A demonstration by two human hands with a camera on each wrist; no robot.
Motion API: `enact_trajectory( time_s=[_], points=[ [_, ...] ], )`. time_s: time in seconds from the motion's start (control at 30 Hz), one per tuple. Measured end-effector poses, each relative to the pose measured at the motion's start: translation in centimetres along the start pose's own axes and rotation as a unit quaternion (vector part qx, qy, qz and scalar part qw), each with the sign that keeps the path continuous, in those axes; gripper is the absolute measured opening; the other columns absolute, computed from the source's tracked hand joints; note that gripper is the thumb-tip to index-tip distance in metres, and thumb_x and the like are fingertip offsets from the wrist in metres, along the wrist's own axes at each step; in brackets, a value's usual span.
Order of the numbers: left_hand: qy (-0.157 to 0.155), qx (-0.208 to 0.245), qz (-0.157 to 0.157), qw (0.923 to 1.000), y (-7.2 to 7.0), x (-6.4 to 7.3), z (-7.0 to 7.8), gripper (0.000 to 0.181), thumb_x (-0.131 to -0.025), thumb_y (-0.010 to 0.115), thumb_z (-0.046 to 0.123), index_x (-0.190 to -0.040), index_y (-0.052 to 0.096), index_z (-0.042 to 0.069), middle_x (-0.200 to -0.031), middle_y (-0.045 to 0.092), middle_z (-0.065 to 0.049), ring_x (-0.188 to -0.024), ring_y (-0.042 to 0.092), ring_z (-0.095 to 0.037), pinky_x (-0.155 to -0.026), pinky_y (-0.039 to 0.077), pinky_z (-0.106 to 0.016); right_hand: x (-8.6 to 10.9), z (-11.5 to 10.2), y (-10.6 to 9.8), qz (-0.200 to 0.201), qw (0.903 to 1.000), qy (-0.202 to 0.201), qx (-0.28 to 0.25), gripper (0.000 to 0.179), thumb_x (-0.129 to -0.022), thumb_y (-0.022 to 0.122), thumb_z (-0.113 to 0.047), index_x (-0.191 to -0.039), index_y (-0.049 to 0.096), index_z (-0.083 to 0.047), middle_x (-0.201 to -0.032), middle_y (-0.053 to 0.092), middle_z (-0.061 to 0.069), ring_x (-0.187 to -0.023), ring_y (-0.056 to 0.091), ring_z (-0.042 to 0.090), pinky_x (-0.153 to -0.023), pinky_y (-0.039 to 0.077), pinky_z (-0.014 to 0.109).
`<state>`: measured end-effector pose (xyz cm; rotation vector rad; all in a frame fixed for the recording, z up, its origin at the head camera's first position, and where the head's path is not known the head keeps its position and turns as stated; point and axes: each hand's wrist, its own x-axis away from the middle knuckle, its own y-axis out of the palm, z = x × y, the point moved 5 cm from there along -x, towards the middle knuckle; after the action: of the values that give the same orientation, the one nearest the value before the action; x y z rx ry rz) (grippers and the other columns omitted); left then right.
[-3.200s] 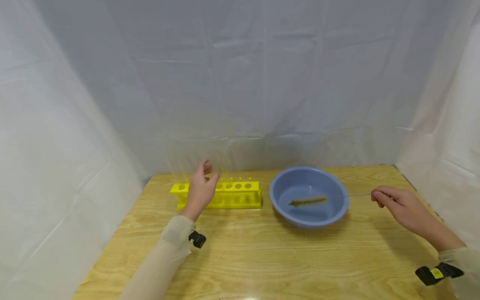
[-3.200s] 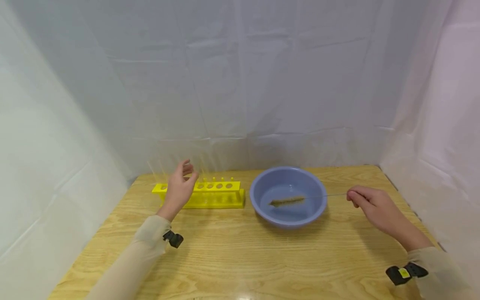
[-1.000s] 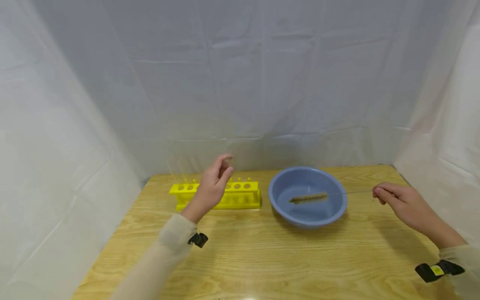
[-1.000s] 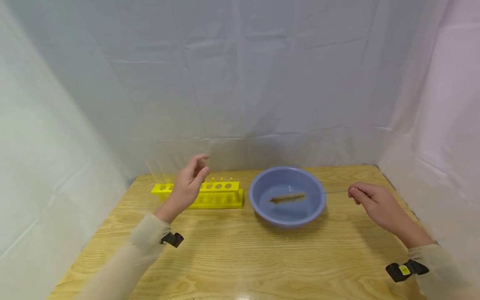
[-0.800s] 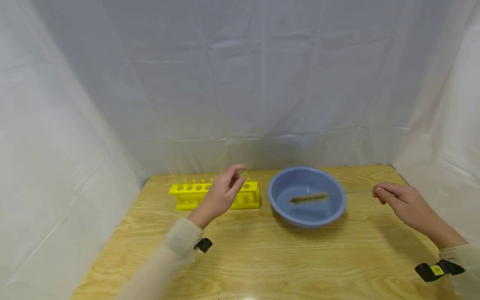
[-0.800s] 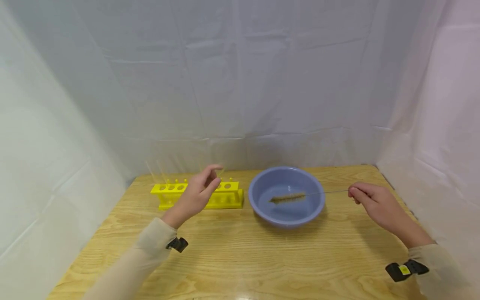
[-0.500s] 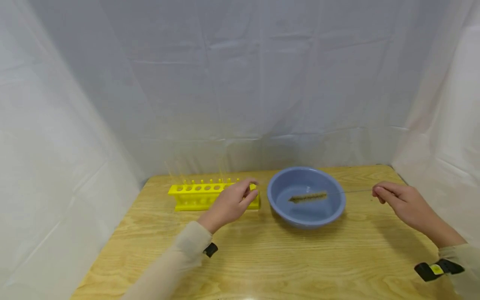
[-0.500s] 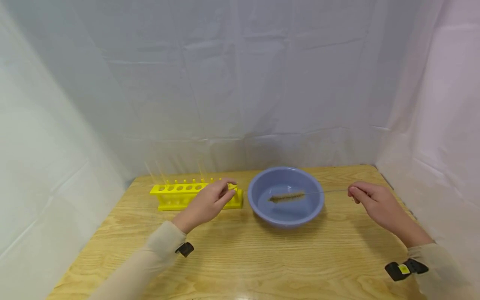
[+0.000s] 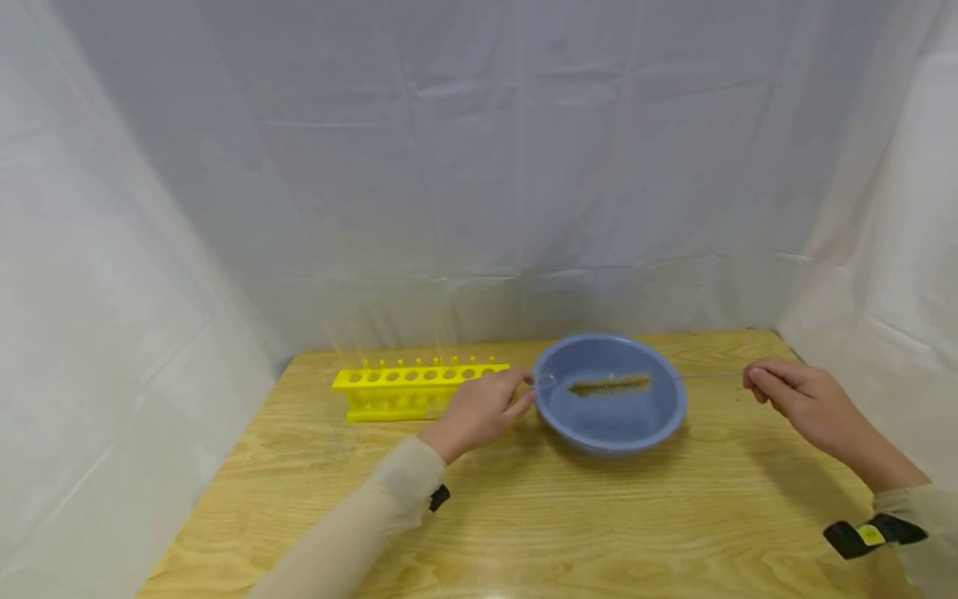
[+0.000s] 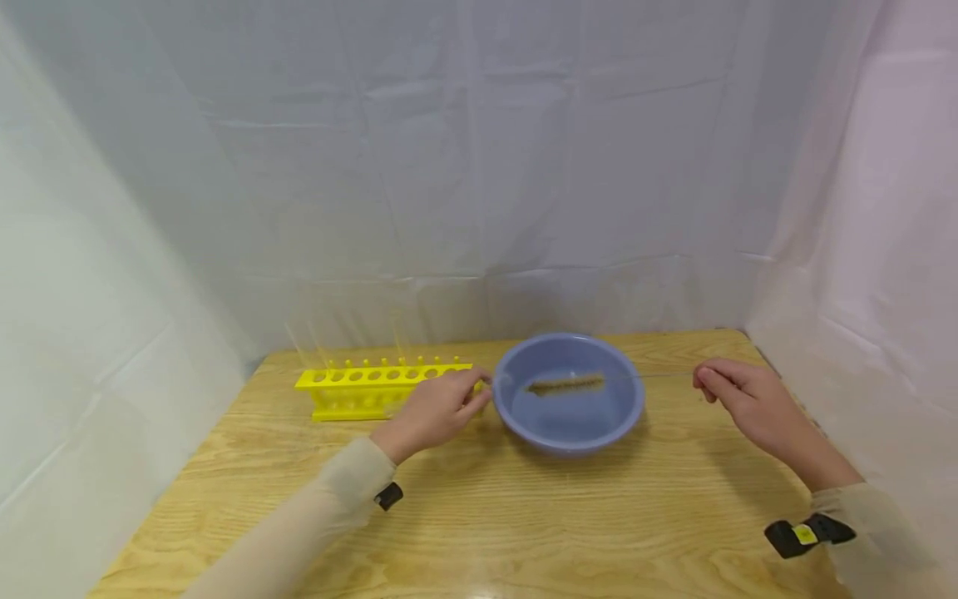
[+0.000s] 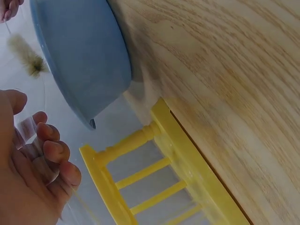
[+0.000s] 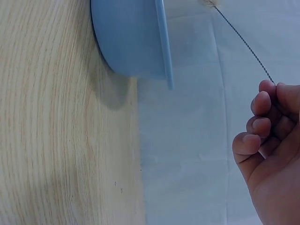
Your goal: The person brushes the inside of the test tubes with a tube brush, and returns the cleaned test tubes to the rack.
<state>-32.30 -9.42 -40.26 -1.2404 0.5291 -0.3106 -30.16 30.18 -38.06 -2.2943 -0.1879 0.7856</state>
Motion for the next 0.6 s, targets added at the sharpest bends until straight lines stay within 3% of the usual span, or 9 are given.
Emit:
enact_trajectory(
  time_s=[0.27,0.6],
  points=[
    [0.011,-0.027,0.007,0.9996,0.65,-0.36,0.47,0.031,-0.106,0.050,0.038,-0.126,0.061,0.017,-0.087,0.066,0.006,-0.066,0.056,-0.005,-0.050,0.043,-0.022,-0.29,0.10,-0.16,0.002,0.9993,0.024,-0.030,0.020,-0.107,0.045,-0.007,-0.105,0.065,-0.003,-0.078,0.055,-0.004,-0.060,0.043,0.014,-0.052,0.036,0.027],
    [0.009,-0.029,0.012,0.9995,1.03,-0.50,0.40,0.030,-0.105,0.051,0.038,-0.124,0.062,0.017,-0.092,0.068,0.006,-0.065,0.054,-0.005,-0.049,0.041,-0.022,-0.34,-0.09,-0.31,0.006,0.9994,0.019,-0.027,0.019,-0.107,0.045,-0.005,-0.106,0.064,-0.001,-0.078,0.056,-0.005,-0.061,0.044,0.015,-0.052,0.035,0.026]
  ],
)
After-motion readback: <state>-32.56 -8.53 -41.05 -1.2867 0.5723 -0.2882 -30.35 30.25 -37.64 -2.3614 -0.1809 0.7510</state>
